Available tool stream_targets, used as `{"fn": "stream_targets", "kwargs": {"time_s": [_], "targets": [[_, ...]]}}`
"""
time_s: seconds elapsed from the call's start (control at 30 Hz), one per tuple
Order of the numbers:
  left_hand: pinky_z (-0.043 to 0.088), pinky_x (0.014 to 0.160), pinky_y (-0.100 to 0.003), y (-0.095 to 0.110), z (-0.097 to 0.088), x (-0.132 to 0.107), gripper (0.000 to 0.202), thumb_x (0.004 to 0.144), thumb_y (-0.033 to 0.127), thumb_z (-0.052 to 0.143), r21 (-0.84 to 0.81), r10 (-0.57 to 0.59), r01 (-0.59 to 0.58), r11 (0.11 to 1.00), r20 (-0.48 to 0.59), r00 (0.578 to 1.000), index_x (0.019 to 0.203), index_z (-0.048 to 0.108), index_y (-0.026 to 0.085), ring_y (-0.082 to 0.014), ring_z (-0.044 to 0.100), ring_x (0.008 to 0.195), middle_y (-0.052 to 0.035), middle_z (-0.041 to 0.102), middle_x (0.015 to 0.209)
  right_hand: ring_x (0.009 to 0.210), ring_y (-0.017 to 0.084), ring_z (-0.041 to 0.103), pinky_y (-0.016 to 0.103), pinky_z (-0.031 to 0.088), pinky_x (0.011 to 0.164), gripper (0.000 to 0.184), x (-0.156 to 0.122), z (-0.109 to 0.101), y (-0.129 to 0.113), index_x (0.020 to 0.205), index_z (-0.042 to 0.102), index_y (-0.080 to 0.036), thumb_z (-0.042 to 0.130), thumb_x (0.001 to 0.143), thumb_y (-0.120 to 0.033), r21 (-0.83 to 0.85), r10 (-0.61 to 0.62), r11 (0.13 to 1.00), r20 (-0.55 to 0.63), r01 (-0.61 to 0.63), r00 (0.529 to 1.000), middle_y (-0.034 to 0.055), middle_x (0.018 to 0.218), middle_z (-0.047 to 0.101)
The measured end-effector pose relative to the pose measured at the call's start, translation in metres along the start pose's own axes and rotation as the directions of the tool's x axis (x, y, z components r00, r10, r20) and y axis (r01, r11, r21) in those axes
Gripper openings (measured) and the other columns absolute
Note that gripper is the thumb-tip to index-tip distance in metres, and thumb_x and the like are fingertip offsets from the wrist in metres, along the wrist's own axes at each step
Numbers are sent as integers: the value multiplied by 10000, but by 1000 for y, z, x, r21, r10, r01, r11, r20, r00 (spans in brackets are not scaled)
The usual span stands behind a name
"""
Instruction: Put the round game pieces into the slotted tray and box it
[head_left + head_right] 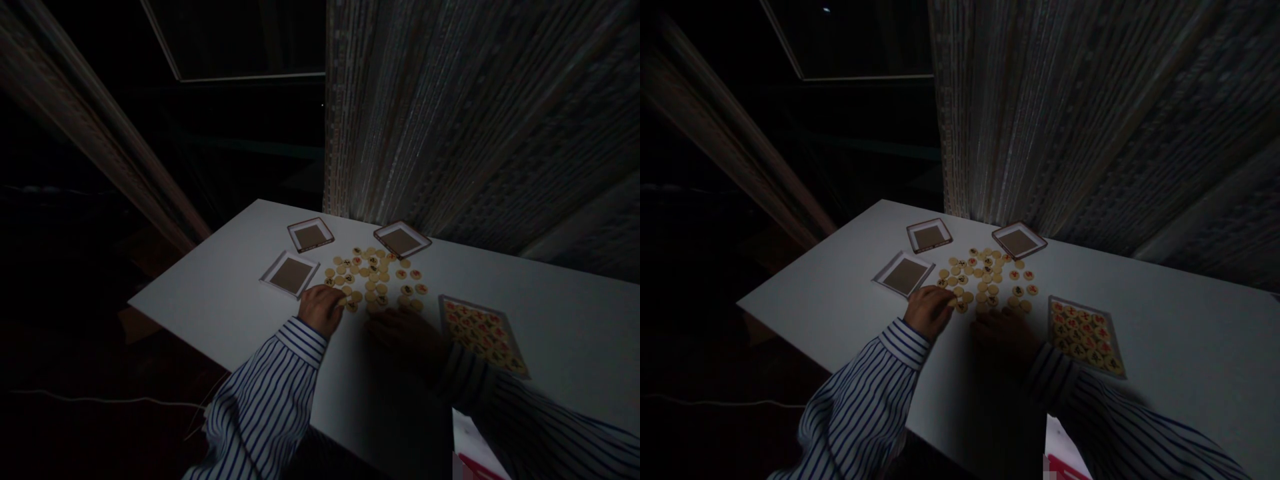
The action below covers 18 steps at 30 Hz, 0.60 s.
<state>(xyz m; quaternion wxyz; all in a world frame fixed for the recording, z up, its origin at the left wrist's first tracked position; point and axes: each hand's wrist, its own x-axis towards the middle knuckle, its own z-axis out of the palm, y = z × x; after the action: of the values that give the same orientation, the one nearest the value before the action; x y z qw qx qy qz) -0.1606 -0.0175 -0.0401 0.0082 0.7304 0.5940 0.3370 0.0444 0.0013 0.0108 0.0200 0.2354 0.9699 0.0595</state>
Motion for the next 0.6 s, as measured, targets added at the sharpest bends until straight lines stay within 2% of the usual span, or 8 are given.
{"fn": "stream_targets", "kwargs": {"time_s": [0.17,0.4,0.6], "targets": [[389,818,-406,-1,1,-1,243,706,191,596,38,33,-34,999,23,999,948,621,203,-234,542,948,-56,679,935,784,197,583,343,370,698,204,-2,2,1,960,609,-168,443,848,-210,3,0,1000,-104,1,995,98,957,648],[370,830,-400,-3,6,-1,214,725,202,594,69,70,-69,995,-5,998,938,618,201,-223,539,934,-44,685,903,775,200,581,337,368,672,174,-1,-2,-1,932,609,-166,478,821,-191,25,-13,1000,-140,17,990,88,923,654],[361,844,-395,1,2,-1,197,746,205,583,80,61,-61,995,11,998,939,620,201,-217,535,944,-46,682,907,745,181,578,323,357,655,177,1,-4,0,927,602,-158,452,835,-183,43,-15,999,-138,21,990,83,876,649]]}}
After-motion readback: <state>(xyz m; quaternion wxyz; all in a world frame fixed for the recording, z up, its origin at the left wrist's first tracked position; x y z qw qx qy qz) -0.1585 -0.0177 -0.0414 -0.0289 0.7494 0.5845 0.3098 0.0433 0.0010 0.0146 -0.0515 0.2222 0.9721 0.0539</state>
